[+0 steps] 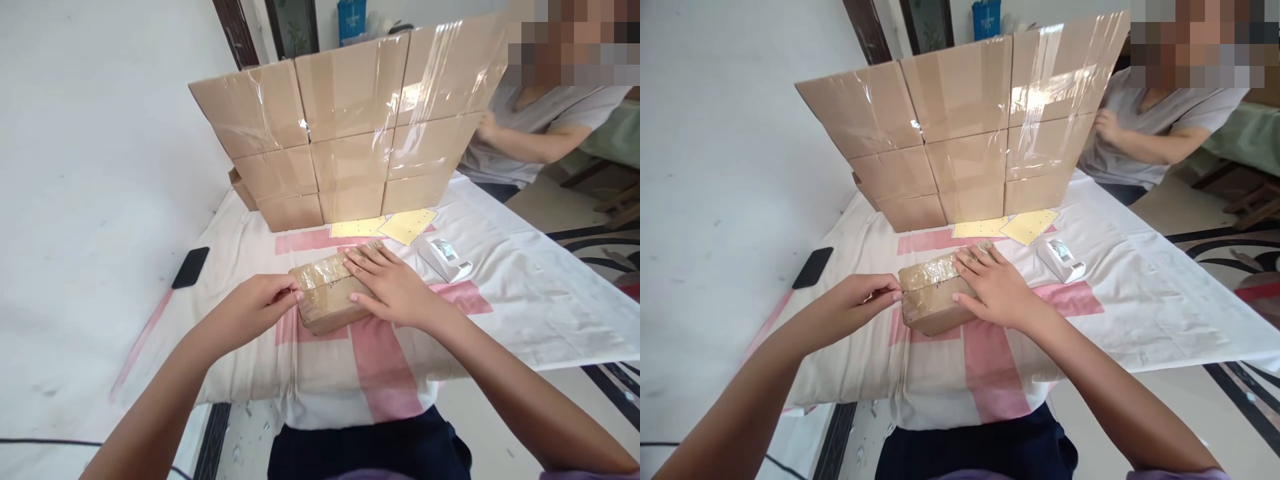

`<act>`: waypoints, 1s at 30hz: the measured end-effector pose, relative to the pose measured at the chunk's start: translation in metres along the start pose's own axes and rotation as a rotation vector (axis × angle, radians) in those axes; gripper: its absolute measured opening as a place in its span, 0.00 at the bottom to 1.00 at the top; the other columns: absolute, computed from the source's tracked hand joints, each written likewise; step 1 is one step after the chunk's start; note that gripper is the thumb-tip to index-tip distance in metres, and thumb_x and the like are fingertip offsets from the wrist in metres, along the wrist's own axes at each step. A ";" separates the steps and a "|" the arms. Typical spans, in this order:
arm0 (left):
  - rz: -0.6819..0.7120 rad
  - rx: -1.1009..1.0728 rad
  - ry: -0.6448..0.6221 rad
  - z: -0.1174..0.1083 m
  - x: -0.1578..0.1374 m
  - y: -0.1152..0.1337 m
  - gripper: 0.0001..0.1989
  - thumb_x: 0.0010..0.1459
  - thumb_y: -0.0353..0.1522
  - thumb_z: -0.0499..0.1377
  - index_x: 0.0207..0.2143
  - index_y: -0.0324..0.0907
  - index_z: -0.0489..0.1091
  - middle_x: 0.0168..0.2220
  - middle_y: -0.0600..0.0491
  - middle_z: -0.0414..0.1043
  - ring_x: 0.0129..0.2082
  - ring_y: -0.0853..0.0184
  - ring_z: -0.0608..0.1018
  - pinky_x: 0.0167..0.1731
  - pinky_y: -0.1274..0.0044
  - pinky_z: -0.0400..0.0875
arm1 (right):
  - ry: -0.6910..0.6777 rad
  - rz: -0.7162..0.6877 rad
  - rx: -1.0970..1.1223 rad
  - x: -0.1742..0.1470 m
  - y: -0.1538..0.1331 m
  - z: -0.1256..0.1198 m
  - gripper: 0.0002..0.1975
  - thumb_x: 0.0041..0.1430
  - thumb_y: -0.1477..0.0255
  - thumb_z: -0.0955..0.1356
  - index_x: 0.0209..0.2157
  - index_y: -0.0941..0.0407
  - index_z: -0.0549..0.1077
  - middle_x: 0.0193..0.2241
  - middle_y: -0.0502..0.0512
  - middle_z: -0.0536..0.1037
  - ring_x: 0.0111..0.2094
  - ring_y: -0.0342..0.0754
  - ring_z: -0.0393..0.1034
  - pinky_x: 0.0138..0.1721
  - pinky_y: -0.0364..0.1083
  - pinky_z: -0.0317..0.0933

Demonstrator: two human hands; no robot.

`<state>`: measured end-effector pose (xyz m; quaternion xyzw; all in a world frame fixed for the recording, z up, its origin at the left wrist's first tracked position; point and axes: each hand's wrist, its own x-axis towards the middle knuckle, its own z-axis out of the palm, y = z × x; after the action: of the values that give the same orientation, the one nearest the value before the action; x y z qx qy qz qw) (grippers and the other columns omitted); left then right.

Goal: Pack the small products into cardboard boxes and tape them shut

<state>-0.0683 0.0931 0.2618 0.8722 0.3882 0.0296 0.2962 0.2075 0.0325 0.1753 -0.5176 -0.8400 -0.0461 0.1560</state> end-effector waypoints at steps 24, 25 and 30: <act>-0.137 0.348 -0.123 0.000 0.068 -0.002 0.13 0.57 0.46 0.61 0.30 0.46 0.70 0.27 0.57 0.71 0.28 0.67 0.72 0.26 0.76 0.54 | 0.075 0.023 0.182 0.003 0.007 0.005 0.30 0.67 0.57 0.65 0.65 0.57 0.66 0.67 0.61 0.65 0.67 0.69 0.56 0.68 0.70 0.46; -0.172 0.396 -0.097 0.000 0.069 -0.002 0.15 0.55 0.47 0.62 0.31 0.46 0.70 0.27 0.56 0.71 0.28 0.66 0.72 0.26 0.76 0.54 | 0.079 0.022 0.186 0.003 0.008 0.006 0.30 0.67 0.57 0.65 0.66 0.56 0.66 0.67 0.60 0.65 0.67 0.69 0.55 0.68 0.70 0.45; -0.326 0.475 -0.024 -0.003 0.072 -0.009 0.27 0.50 0.56 0.64 0.41 0.45 0.67 0.31 0.54 0.70 0.30 0.63 0.72 0.30 0.75 0.57 | 0.064 0.022 0.172 0.002 0.005 0.004 0.29 0.69 0.56 0.62 0.65 0.57 0.65 0.66 0.62 0.65 0.68 0.68 0.54 0.68 0.71 0.43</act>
<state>-0.0252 0.1493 0.2461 0.8435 0.5159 -0.1205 0.0892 0.2105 0.0372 0.1713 -0.5097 -0.8297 0.0115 0.2273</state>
